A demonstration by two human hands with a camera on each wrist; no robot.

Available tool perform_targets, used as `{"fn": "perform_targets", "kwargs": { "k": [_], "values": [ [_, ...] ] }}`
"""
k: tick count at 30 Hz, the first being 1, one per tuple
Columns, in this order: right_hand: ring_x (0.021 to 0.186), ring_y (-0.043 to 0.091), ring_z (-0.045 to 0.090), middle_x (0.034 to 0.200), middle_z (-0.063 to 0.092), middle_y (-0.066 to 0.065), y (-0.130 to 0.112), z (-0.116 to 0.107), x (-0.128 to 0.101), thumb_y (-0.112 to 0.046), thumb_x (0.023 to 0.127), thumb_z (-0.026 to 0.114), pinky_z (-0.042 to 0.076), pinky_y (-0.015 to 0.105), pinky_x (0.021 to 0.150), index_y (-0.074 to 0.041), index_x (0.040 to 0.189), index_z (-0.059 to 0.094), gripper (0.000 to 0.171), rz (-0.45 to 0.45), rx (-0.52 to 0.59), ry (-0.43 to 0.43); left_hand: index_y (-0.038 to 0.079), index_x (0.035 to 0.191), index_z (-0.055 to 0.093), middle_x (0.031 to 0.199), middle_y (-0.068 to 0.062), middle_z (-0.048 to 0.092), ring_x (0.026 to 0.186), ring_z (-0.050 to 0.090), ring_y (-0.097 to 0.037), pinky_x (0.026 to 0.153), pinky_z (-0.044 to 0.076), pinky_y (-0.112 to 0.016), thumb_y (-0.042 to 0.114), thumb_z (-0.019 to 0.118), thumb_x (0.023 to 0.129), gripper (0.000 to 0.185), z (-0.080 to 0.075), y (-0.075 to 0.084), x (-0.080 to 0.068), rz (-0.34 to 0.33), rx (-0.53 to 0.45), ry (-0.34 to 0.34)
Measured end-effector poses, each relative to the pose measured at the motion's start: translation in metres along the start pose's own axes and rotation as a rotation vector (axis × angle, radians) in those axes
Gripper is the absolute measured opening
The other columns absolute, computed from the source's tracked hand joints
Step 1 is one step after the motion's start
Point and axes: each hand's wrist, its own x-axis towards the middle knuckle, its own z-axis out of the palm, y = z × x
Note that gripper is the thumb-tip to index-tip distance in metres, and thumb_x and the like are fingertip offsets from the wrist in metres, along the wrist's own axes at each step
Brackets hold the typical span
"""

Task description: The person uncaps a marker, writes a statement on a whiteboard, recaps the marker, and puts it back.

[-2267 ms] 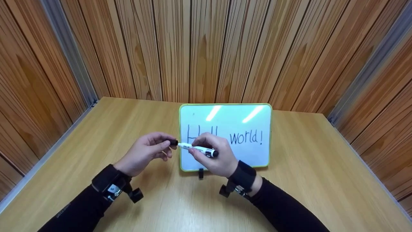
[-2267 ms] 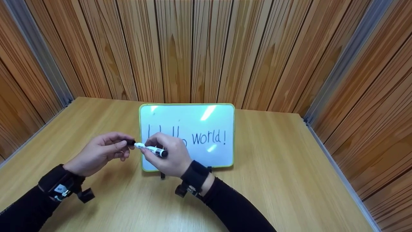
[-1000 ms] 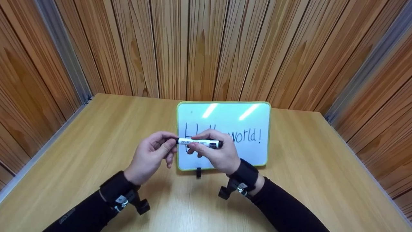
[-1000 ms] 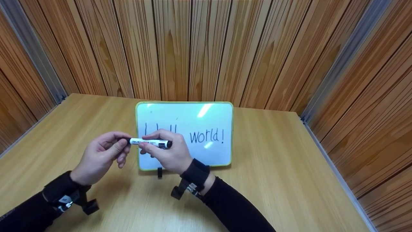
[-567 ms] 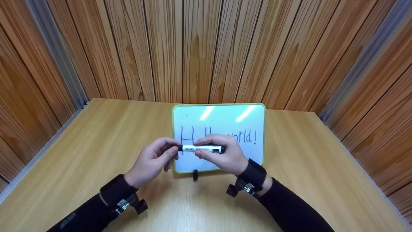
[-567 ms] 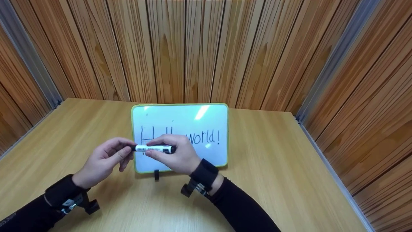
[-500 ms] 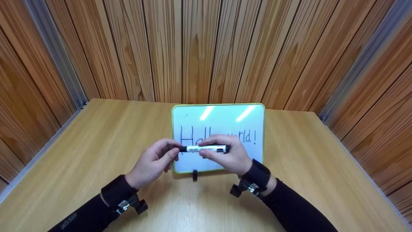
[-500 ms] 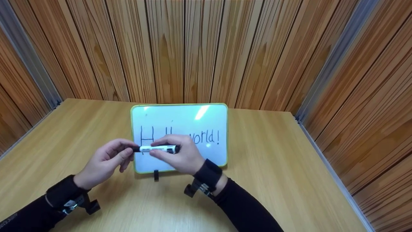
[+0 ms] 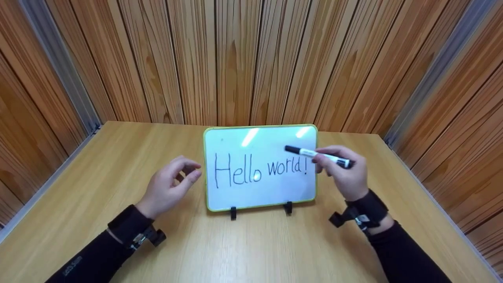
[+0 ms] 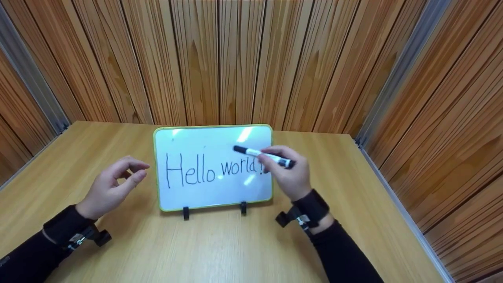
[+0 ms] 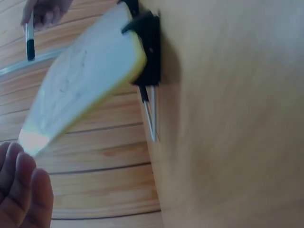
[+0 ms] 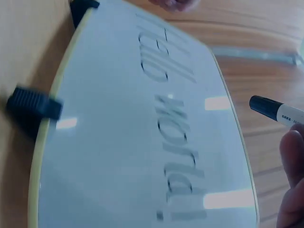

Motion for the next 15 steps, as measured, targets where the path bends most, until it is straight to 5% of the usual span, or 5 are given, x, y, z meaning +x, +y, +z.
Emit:
{"fn": "perform_targets", "kwargs": {
  "k": [7,15],
  "values": [
    [0.070,0.021,0.071,0.094,0.079,0.019,0.013,-0.048,-0.002,0.000,0.105,0.076,0.052,0.024,0.060,0.010,0.114,0.079,0.013,0.116,-0.104,0.143,0.007,0.123,0.076,0.111,0.000,0.072,0.104,0.066,-0.016,0.088,0.053,-0.032,0.019,0.069,0.113,0.017,-0.009,-0.019,0.002,-0.162,0.085,0.075],
    [0.074,0.016,0.072,0.100,0.080,0.010,0.040,-0.091,-0.014,-0.014,0.109,0.076,0.047,0.023,0.058,-0.004,0.123,0.082,0.019,0.211,-0.355,0.175,0.002,0.125,0.073,0.114,-0.010,0.071,0.106,0.068,-0.026,0.089,0.057,-0.049,0.024,0.067,0.114,0.025,-0.013,-0.035,0.008,-0.179,0.256,0.030]
  ]
}}
